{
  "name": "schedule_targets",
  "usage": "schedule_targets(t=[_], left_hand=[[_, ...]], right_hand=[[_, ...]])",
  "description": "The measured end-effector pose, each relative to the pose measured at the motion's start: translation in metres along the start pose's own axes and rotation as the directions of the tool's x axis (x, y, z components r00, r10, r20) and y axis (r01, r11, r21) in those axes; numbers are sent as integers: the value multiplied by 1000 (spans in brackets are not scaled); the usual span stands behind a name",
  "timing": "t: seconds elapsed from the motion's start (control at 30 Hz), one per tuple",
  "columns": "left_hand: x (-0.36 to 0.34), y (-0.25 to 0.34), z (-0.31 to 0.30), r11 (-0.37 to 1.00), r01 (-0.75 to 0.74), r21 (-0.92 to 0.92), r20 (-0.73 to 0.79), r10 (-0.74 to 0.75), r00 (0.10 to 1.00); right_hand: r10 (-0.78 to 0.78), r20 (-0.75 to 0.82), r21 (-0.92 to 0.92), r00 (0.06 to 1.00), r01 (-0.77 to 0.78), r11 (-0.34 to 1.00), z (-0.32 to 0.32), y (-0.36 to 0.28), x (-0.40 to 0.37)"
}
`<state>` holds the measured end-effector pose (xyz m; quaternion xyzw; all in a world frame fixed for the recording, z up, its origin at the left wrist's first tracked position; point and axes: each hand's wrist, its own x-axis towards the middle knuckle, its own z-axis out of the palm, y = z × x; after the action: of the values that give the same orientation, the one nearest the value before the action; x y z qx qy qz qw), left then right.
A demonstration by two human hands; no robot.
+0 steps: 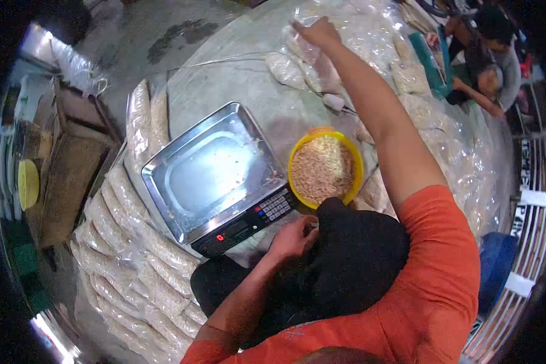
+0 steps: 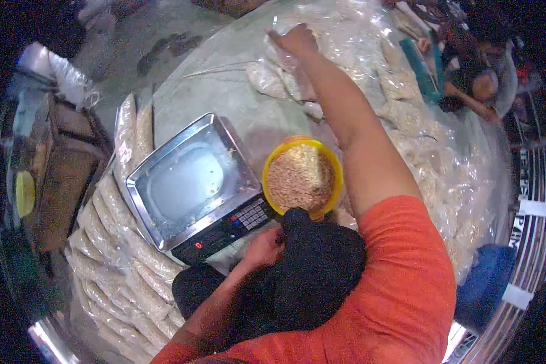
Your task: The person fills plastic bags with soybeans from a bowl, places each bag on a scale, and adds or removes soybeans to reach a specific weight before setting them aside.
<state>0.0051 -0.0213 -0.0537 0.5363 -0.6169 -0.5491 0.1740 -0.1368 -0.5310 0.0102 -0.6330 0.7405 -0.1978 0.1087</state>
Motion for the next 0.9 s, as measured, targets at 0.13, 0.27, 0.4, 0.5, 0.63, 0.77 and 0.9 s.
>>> schedule_targets(t=[0.13, 0.27, 0.4, 0.5, 0.63, 0.77, 0.9], left_hand=[[7, 15, -23, 980, 195, -44, 231, -180, 956], [5, 10, -22, 987, 72, -144, 156, -49, 987], [0, 4, -10, 981, 41, -191, 75, -27, 997], [-5, 10, -7, 934, 160, -318, 217, -93, 972], [-13, 13, 4, 896, 49, -441, 149, 19, 989], [-32, 33, -16, 917, -218, -334, -190, 161, 968], [-52, 52, -38, 939, -343, -34, -697, 224, 681]], right_hand=[[-15, 22, -63, 1000, 17, 998, 69, 38, 83], [7, 138, -57, 990, 1, 998, 91, 74, 120], [-316, -189, 231, 930, 355, 906, 46, 69, 59], [-235, -241, 411, 942, 318, 855, -12, 46, -11], [-432, -277, 278, 859, 502, 819, -107, 24, -95], [-608, -90, 328, 789, 600, 729, -190, 20, -176], [-884, 240, 584, 402, 667, 462, -237, 10, -255]])
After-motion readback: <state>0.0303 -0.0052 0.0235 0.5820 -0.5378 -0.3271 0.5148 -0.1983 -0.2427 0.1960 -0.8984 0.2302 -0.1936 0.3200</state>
